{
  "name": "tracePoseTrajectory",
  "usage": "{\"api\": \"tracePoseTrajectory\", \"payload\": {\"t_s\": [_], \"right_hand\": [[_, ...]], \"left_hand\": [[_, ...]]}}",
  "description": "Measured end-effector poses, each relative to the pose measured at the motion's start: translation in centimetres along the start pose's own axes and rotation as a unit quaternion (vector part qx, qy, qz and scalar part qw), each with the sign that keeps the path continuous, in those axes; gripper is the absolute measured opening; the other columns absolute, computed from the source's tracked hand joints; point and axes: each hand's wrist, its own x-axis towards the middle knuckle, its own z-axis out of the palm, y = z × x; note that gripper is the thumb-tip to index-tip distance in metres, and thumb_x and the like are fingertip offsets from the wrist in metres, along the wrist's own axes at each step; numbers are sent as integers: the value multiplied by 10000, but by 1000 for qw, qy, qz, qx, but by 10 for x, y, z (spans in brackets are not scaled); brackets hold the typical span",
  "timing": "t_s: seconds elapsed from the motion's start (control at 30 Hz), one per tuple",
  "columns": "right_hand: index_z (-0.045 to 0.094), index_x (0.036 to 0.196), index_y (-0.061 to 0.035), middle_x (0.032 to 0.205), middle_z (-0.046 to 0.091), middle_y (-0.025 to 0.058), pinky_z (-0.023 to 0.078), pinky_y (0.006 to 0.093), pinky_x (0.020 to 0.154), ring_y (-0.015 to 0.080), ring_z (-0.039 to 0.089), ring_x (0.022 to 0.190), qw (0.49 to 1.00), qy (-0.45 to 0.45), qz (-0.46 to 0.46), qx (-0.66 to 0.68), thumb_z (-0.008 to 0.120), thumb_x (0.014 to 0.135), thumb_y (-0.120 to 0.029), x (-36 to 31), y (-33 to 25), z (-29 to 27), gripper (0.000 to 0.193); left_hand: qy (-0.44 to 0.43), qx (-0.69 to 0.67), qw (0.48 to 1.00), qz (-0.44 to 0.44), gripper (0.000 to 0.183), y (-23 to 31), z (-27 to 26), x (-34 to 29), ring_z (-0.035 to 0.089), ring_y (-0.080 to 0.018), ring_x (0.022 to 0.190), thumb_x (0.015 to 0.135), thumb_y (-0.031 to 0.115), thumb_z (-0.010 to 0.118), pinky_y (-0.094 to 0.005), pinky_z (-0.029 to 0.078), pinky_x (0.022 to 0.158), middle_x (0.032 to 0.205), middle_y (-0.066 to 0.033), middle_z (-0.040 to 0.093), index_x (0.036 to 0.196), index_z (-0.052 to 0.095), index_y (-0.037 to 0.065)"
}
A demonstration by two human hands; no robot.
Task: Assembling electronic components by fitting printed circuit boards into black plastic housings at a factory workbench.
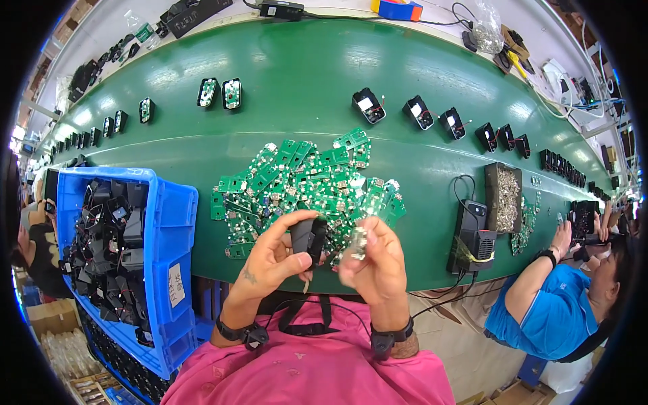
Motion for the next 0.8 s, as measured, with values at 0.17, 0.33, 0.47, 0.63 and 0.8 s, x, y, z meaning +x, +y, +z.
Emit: {"api": "tracePoseTrajectory", "payload": {"t_s": [0.17, 0.33, 0.47, 0.63, 0.8], "right_hand": [[487, 1090, -63, 628, 535, 40, 321, 240, 407, 95, 429, 455, 973, -68, 86, 205, 439, 1037, -199, 6, 15, -7, 154], [497, 1081, -127, 555, 465, -4, 264, 200, 379, 60, 318, 359, 949, -2, 139, 284, 386, 1052, -265, -4, 33, 3, 179], [494, 1090, -150, 549, 457, -14, 267, 204, 377, 60, 334, 364, 947, 61, 159, 274, 393, 1052, -270, -5, 35, 5, 161], [506, 1075, -104, 606, 494, -14, 304, 202, 392, 54, 364, 392, 985, 128, 83, 82, 489, 1029, -270, -5, 48, -12, 173], [512, 1023, -66, 654, 524, -17, 341, 187, 433, 37, 434, 460, 949, 204, -116, -211, 561, 1000, -210, 2, 36, 11, 155]], "left_hand": [[71, 30, 996, 54, 675, 7, 11, 0, 645, -140, 801, 858, 131, 726, -267, 556, 673, 992, -117, 639, 1428, 377, 36], [113, 214, 959, 148, 670, 24, 30, 2, 671, -138, 844, 802, 108, 781, -246, 559, 685, 1047, -117, 655, 1385, 460, 29], [116, 285, 929, 206, 677, 14, 25, 5, 687, -147, 795, 782, 110, 793, -249, 558, 636, 1065, -131, 665, 1378, 479, 40], [101, 354, 890, 268, 666, 12, 24, 8, 674, -149, 792, 787, 111, 786, -269, 556, 664, 1066, -138, 663, 1374, 482, 25], [-8, 41, 999, 7, 852, 13, 17, -3, 576, -171, 1066, 831, 65, 718, -331, 511, 852, 1227, -127, 548, 1511, 204, 73]]}}
